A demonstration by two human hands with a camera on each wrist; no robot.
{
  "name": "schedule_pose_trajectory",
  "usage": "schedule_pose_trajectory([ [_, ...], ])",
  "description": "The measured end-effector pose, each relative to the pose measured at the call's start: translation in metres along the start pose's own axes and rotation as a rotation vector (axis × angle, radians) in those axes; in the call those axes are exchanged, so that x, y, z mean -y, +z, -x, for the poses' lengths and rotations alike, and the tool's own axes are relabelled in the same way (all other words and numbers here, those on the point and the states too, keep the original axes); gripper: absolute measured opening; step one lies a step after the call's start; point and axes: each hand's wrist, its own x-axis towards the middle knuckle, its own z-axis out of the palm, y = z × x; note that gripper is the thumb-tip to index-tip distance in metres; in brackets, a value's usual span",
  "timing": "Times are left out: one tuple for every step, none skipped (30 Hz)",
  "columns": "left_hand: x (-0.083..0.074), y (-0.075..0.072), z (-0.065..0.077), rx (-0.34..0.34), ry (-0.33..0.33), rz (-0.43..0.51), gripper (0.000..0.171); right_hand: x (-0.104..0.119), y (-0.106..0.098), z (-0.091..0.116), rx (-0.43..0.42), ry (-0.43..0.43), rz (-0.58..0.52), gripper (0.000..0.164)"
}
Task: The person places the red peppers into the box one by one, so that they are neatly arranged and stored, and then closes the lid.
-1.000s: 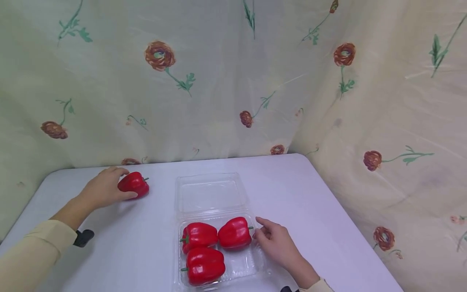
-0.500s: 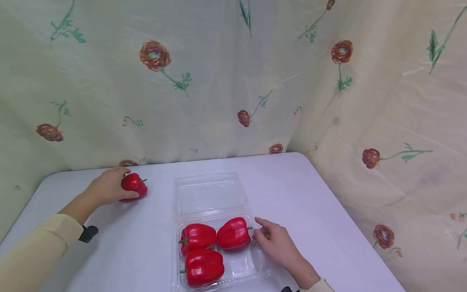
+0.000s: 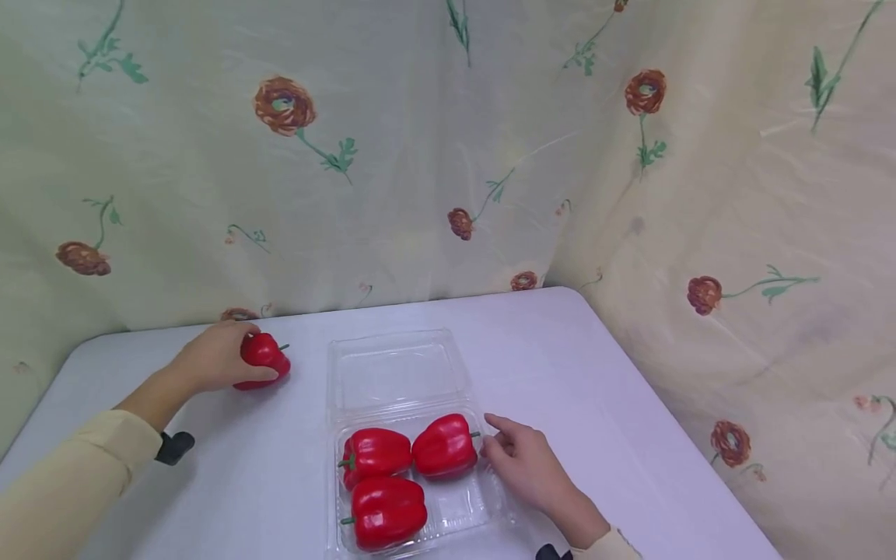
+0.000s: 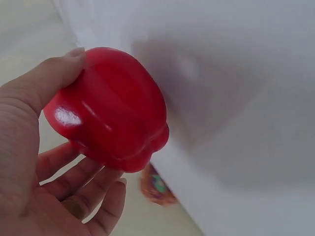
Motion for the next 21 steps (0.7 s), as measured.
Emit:
schedule_pose_trajectory([
  [-0.004, -0.001, 0.0, -0.007, 0.004, 0.006, 0.086, 0.0, 0.0, 0.0, -0.002, -0.002, 0.003, 0.042],
  [-0.009, -0.002, 0.001, -0.015, 0.007, 0.016, 0.086, 0.0, 0.0, 0.0, -0.003, -0.003, 0.003, 0.042],
  [-0.013, -0.003, 0.001, -0.024, 0.01, 0.027, 0.086, 0.0, 0.0, -0.001, -0.005, -0.004, 0.004, 0.042],
  [-0.019, -0.004, 0.001, -0.032, 0.014, 0.039, 0.086, -0.001, 0.0, -0.001, -0.006, -0.002, 0.005, 0.042],
  [-0.025, -0.005, 0.001, -0.038, 0.018, 0.051, 0.086, -0.001, 0.0, 0.0, -0.006, 0.001, 0.005, 0.042],
  [-0.031, -0.005, 0.001, -0.044, 0.024, 0.062, 0.086, -0.001, 0.0, 0.0, -0.005, 0.003, 0.006, 0.042],
  [-0.038, -0.005, 0.002, -0.049, 0.03, 0.075, 0.086, -0.001, 0.0, 0.0, -0.004, 0.007, 0.005, 0.043],
  [-0.045, -0.006, 0.002, -0.051, 0.037, 0.084, 0.085, -0.001, 0.0, 0.0, -0.002, 0.008, 0.006, 0.043],
  [-0.053, -0.006, 0.003, -0.052, 0.049, 0.088, 0.085, -0.002, 0.0, 0.001, -0.002, 0.007, 0.01, 0.043],
  [-0.061, -0.006, 0.004, -0.052, 0.061, 0.09, 0.084, -0.002, 0.0, 0.001, -0.003, 0.006, 0.013, 0.043],
  [-0.069, -0.006, 0.006, -0.052, 0.077, 0.09, 0.084, -0.002, 0.0, 0.001, -0.003, 0.005, 0.014, 0.043],
  [-0.078, -0.006, 0.007, -0.053, 0.095, 0.09, 0.083, -0.002, 0.0, 0.001, -0.005, 0.004, 0.016, 0.042],
  [-0.086, -0.006, 0.009, -0.053, 0.113, 0.088, 0.083, -0.001, 0.0, 0.0, -0.007, 0.005, 0.016, 0.042],
  [-0.096, -0.006, 0.011, -0.054, 0.133, 0.085, 0.082, -0.001, 0.0, 0.0, -0.008, 0.004, 0.017, 0.042],
  [-0.105, -0.007, 0.013, -0.056, 0.154, 0.078, 0.082, -0.001, 0.001, 0.0, -0.01, 0.005, 0.016, 0.042],
  [-0.113, -0.007, 0.015, -0.056, 0.173, 0.074, 0.081, -0.001, 0.001, 0.0, -0.011, 0.007, 0.015, 0.042],
  [-0.122, -0.008, 0.017, -0.055, 0.193, 0.07, 0.081, -0.001, 0.001, -0.001, -0.012, 0.009, 0.015, 0.041],
  [-0.13, -0.008, 0.019, -0.056, 0.211, 0.061, 0.079, -0.001, 0.001, -0.001, -0.012, 0.01, 0.014, 0.041],
  [-0.137, -0.009, 0.022, -0.054, 0.226, 0.052, 0.078, -0.001, 0.001, -0.001, -0.012, 0.01, 0.013, 0.041],
  [-0.144, -0.009, 0.024, -0.052, 0.24, 0.046, 0.077, -0.001, 0.002, -0.002, -0.01, 0.008, 0.012, 0.041],
  [-0.15, -0.01, 0.026, -0.048, 0.252, 0.042, 0.076, -0.001, 0.002, -0.002, -0.007, 0.004, 0.01, 0.041],
])
